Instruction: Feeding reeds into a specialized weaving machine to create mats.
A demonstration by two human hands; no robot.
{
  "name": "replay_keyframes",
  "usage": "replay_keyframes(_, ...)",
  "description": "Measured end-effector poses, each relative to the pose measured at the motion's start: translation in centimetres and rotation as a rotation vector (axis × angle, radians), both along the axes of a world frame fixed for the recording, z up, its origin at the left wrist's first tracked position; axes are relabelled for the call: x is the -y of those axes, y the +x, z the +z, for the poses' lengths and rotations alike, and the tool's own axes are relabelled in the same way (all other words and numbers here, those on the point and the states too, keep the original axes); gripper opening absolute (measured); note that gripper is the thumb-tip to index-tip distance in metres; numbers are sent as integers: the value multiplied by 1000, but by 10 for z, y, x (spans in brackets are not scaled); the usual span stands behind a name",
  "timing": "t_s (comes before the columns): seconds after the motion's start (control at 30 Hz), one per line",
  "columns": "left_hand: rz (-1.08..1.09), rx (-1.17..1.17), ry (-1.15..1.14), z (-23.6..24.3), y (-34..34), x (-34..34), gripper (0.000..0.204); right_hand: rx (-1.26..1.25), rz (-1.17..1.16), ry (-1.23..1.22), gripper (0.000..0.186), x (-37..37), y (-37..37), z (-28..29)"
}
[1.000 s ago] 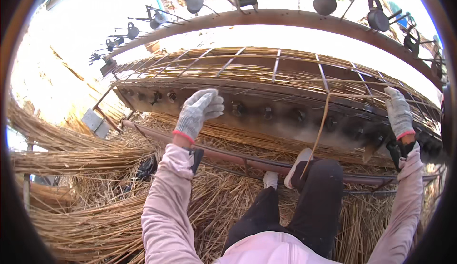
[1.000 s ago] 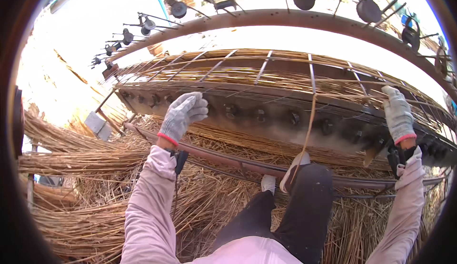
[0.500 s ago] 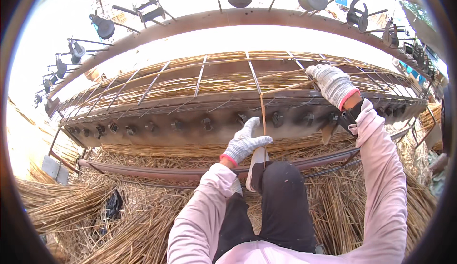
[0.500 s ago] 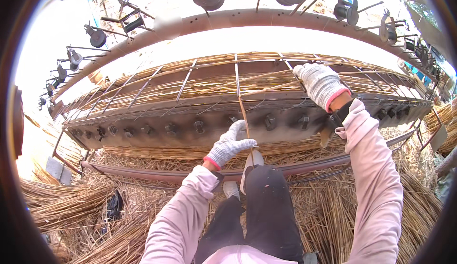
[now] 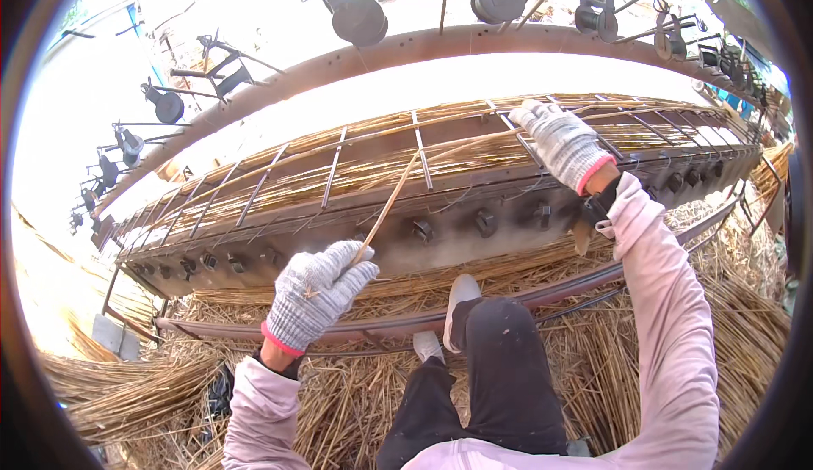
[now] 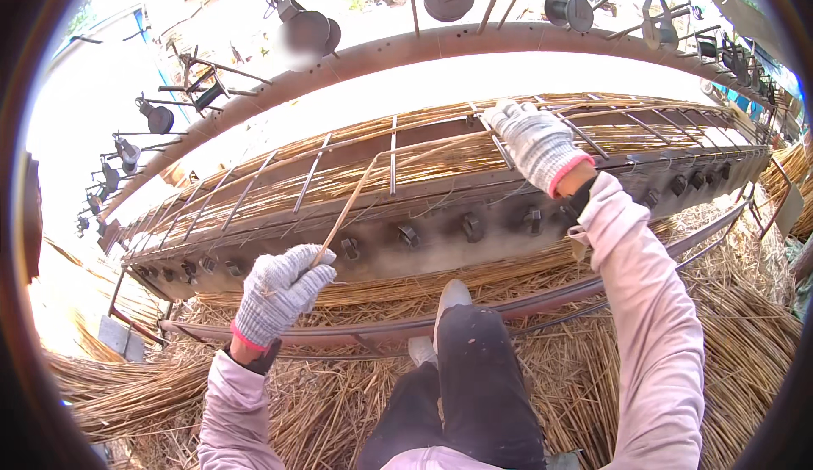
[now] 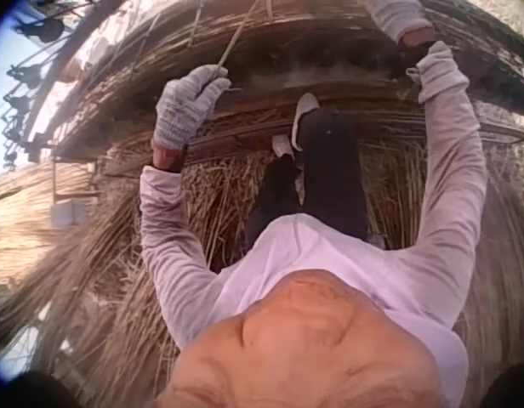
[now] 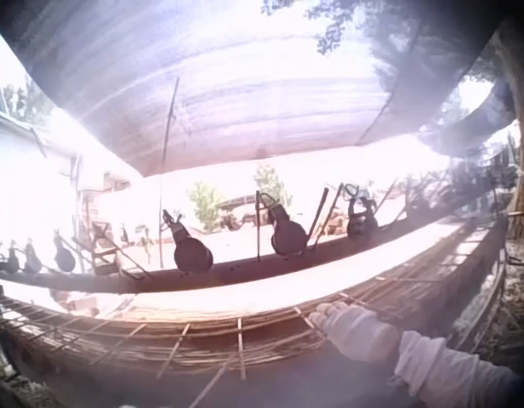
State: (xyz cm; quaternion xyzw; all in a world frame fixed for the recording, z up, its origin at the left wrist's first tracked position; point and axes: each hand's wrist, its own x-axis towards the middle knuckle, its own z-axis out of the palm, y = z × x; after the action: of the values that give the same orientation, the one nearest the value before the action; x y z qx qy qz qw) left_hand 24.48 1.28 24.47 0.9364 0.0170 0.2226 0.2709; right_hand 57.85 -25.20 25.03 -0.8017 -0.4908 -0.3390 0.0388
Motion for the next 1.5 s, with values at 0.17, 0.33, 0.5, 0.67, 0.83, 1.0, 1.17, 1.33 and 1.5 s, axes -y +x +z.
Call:
replay_keyframes(0.17, 57, -95, 827, 46, 11, -19, 29, -178, -296, -216, 20, -24, 33, -1)
replay_keyframes(0.33, -102, 22, 1022, 76, -2, -50, 31, -12, -117, -90, 8, 20, 9, 7)
replay_keyframes(0.5, -171, 364, 1279, 99, -3, -80, 37, 39, 6, 150, 17, 62, -28, 22)
replay_keyframes(0.67, 367, 122, 1672, 105, 56, -124, 49, 38, -153, 213, 34, 32, 2, 12)
replay_keyframes(0.83, 432, -192, 1269, 48, 72, -143, 52, -137, 34, 325, 45, -1, -10, -11)
replay_keyframes(1.0, 283, 6, 1146, 10, 30, -124, 50, -74, 210, 347, 41, 17, -86, -18)
replay_keyframes(1.17, 199, 133, 998, -27, -32, -71, 51, -65, 303, 258, 40, 22, -161, -29)
replay_keyframes(1.33, -1, -156, 710, -109, -100, -3, 43, -290, 389, 155, 18, 19, -182, -31)
replay_keyframes(1.5, -207, -405, 337, -184, -157, 52, 30, -322, 320, 377, 18, 10, -139, -2)
